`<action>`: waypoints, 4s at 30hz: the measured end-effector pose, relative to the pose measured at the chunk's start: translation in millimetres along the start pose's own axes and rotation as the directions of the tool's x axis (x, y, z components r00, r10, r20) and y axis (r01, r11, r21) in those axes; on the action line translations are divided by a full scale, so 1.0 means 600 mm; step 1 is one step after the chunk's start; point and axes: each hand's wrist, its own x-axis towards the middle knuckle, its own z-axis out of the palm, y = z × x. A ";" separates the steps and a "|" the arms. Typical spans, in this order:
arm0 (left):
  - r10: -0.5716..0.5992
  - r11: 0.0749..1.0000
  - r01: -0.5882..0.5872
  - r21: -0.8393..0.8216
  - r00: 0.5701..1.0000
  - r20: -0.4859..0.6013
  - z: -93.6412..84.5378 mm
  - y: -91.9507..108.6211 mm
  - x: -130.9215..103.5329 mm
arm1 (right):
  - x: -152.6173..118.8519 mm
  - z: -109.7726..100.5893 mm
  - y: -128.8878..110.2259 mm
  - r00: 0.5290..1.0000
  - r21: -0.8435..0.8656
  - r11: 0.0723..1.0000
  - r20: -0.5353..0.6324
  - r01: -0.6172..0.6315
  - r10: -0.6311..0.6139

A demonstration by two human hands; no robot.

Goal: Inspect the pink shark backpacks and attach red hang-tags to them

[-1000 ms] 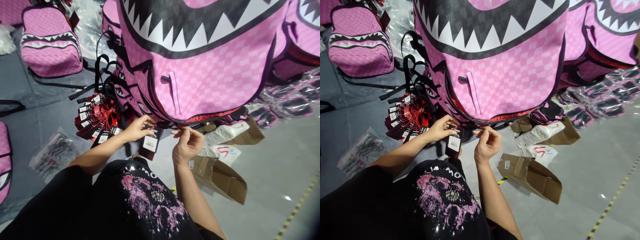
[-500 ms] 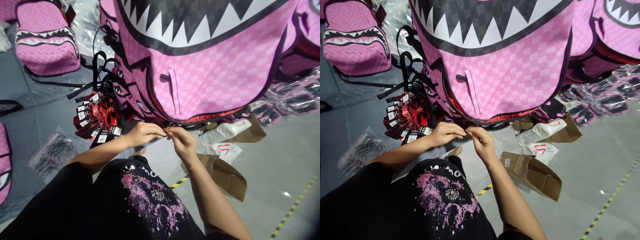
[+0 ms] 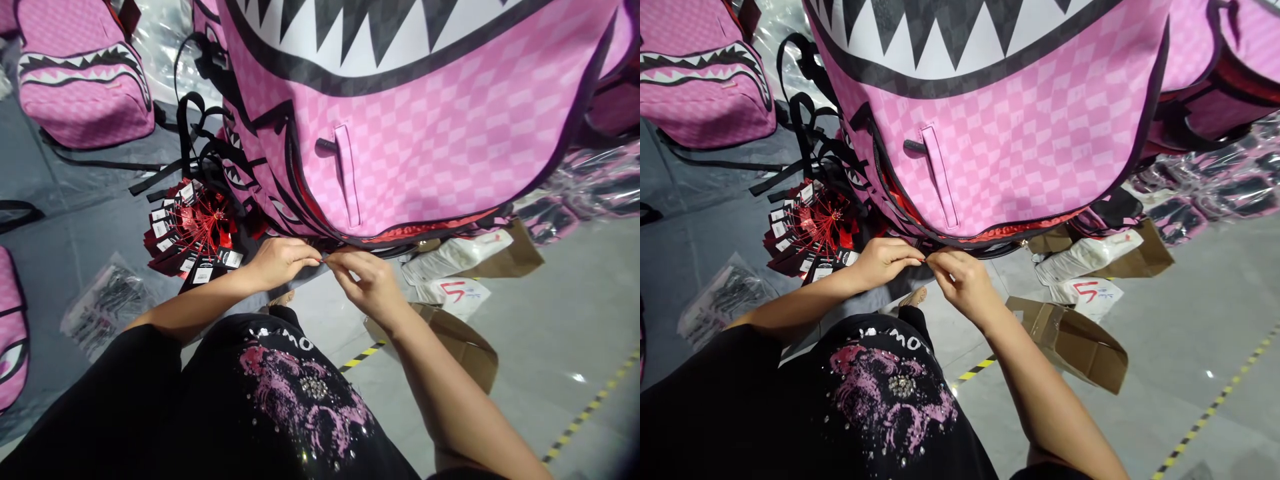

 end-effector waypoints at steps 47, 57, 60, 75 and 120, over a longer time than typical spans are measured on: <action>-0.085 0.996 0.072 0.047 0.906 0.414 -0.045 0.026 0.053 | 0.020 0.009 -0.025 0.938 -0.048 0.962 0.211 -0.270 0.274; -0.140 0.925 -0.018 0.379 0.912 0.385 -0.040 0.041 0.062 | 0.018 0.006 -0.021 0.944 -0.027 0.963 0.192 -0.269 0.269; -0.138 0.931 -0.025 0.363 0.900 0.414 -0.040 0.043 0.062 | 0.018 0.007 -0.020 0.949 -0.012 0.966 0.181 -0.260 0.258; -0.188 0.918 0.072 0.390 0.945 0.268 -0.012 0.051 0.034 | 0.015 0.009 -0.019 0.970 -0.045 0.972 0.072 -0.230 0.232; -0.279 0.948 0.234 0.214 0.936 0.214 0.012 0.029 0.000 | -0.009 0.056 -0.003 0.889 0.049 0.906 -0.176 -0.421 0.423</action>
